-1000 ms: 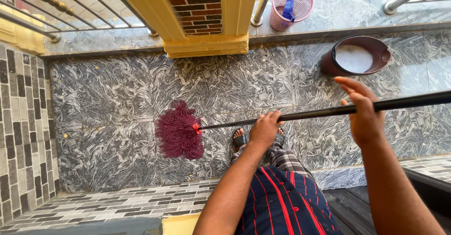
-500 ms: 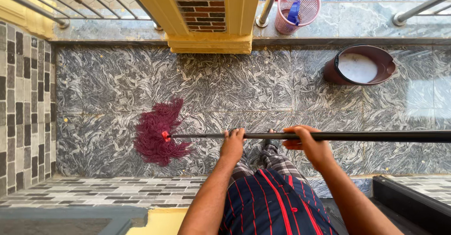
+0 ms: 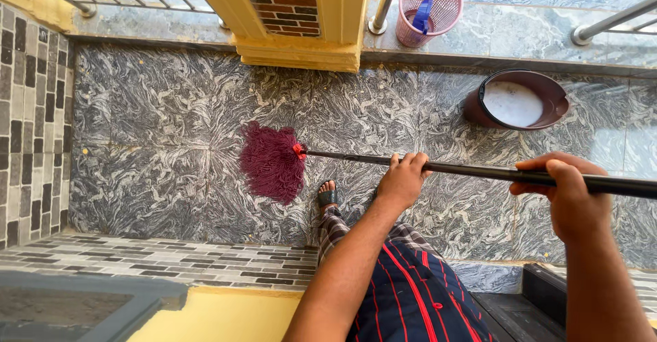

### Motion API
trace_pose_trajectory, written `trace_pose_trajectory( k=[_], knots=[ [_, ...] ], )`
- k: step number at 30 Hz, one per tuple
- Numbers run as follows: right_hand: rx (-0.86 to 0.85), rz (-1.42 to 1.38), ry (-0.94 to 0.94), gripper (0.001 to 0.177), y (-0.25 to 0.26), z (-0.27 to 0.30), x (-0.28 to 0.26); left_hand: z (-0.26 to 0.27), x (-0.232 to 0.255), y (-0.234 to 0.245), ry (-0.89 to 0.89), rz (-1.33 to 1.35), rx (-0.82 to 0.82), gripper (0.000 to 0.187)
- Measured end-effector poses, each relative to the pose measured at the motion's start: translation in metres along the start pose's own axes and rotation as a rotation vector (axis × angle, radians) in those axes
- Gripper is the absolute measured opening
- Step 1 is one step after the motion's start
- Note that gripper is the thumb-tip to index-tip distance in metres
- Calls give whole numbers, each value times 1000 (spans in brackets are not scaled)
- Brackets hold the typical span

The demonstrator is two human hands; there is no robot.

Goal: The person is mopping a marble floor using a purple mop and a bucket of soapy water. They push and pull the mop across the floor surface, cleaning along the edges of the walls and the balcony railing.

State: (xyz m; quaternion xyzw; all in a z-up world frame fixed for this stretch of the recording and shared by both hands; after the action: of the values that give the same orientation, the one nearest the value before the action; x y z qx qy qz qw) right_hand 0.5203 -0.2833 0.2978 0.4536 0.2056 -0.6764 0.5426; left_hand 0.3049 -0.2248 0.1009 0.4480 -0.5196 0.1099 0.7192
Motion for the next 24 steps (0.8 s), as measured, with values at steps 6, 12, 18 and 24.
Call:
trace_pose_trajectory(
  k=[6, 12, 18, 24],
  knots=[
    [-87, -24, -112, 41, -18, -30, 45, 16, -18, 0, 284, -34, -148, 30],
    [-292, 1, -247, 44, -79, -20, 87, 81, -88, -5, 346, -179, -127, 24],
    [-287, 9, -200, 40, -60, -16, 81, 77, -97, -36, 242, -254, -105, 32],
    [-173, 142, -11, 37, 23, -3, 6, 7, -13, -59, -108, -299, 103, 39]
  ],
)
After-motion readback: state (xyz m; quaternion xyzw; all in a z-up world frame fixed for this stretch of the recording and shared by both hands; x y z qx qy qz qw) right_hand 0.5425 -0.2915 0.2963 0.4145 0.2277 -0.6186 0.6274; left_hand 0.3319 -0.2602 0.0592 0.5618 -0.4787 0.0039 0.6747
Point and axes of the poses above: each hand's wrist, its own z-axis away from the middle knuckle, its own y-axis out of the back of the hand, x = y × z, the point moved 4 cm from there along -z, towards the middle knuckle, and after that the axes turned 12 degrees about -y, right-handed, at the moved point
